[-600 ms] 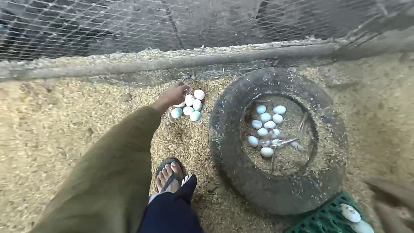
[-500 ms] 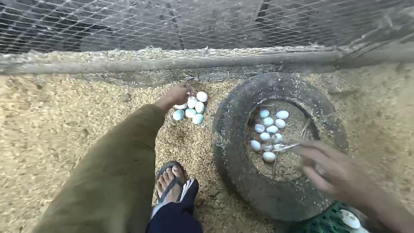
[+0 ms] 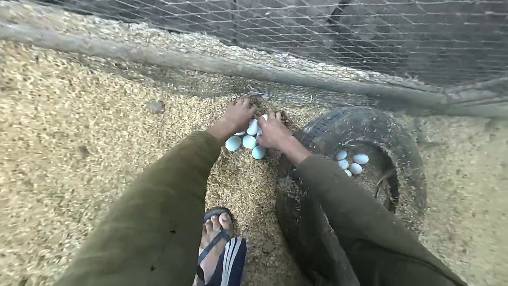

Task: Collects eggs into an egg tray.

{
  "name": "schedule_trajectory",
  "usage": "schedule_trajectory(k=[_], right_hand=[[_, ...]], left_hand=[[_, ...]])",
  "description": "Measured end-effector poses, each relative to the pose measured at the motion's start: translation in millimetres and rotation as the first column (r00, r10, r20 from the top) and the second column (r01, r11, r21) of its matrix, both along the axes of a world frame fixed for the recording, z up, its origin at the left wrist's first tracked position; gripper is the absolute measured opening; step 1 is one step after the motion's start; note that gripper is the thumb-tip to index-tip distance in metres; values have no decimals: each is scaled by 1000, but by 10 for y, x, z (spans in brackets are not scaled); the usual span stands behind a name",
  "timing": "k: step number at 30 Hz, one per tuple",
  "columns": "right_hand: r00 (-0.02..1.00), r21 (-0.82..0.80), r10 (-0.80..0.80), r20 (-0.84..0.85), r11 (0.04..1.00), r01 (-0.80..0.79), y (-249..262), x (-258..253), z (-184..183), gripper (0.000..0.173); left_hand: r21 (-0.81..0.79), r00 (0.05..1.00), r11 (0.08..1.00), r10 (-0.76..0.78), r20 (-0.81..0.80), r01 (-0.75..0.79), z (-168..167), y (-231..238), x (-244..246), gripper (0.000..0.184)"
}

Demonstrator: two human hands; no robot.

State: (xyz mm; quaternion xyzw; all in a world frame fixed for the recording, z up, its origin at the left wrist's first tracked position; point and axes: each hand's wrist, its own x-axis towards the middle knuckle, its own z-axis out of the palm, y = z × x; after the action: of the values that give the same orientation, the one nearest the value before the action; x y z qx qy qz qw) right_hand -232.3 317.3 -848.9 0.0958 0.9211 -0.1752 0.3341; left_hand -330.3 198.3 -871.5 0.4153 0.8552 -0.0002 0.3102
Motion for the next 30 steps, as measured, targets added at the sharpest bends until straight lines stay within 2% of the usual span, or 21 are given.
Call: schedule_trajectory(k=[3,7,10,12,15,17,19,21,22,24,26,27,28,29,30], right_hand=[[999,24,-17,49,1000,16,-43,-45,-4,81],[996,50,32,87,998,-37,-37,-47,16,91],[996,43,54,76,997,-58,-11,43,-49,78],[979,59,93,179,993,-105,3,-30,27,74],[962,40,124,243,990,-138,20,-39,40,72],[967,5,108,231,994,-112,42,-1,-15,71],[976,-35,64,210,998,-58,55,50,-73,71],[984,-53,56,171,997,-47,38,107,-104,69],[984,-49,80,161,996,-73,29,113,-72,66],[979,-39,118,164,993,-113,20,94,15,59],[980,-49,127,155,992,-121,56,87,39,57],[986,-85,98,138,993,-87,99,88,39,56],[993,-147,32,111,989,-15,160,88,34,54],[994,-246,-71,82,965,89,230,104,37,53],[978,-377,-193,80,902,209,301,129,79,51]], left_hand=[[-10,999,999,30,24,-30,-11,43,3,50],[-44,999,998,45,30,-43,-17,108,-3,66],[-31,1000,1000,-7,8,7,-12,102,20,62],[4,1000,1000,-5,10,5,3,65,-9,62],[99,988,988,105,115,-117,55,-47,-129,69],[188,929,935,244,277,-301,124,-143,-232,67],[257,762,774,400,509,-578,207,-241,-268,46],[219,485,542,415,770,-811,265,-335,-235,31],[151,339,457,364,867,-876,285,-371,-227,35],[-18,87,354,279,956,-935,302,-409,-229,45],[-167,-88,265,286,954,-950,309,-413,-232,45],[-182,-90,252,337,937,-950,319,-400,-224,41],[-137,-16,274,401,916,-952,319,-382,-214,39],[-54,119,349,456,882,-936,311,-372,-196,34],[41,295,470,481,826,-882,281,-363,-166,29]])
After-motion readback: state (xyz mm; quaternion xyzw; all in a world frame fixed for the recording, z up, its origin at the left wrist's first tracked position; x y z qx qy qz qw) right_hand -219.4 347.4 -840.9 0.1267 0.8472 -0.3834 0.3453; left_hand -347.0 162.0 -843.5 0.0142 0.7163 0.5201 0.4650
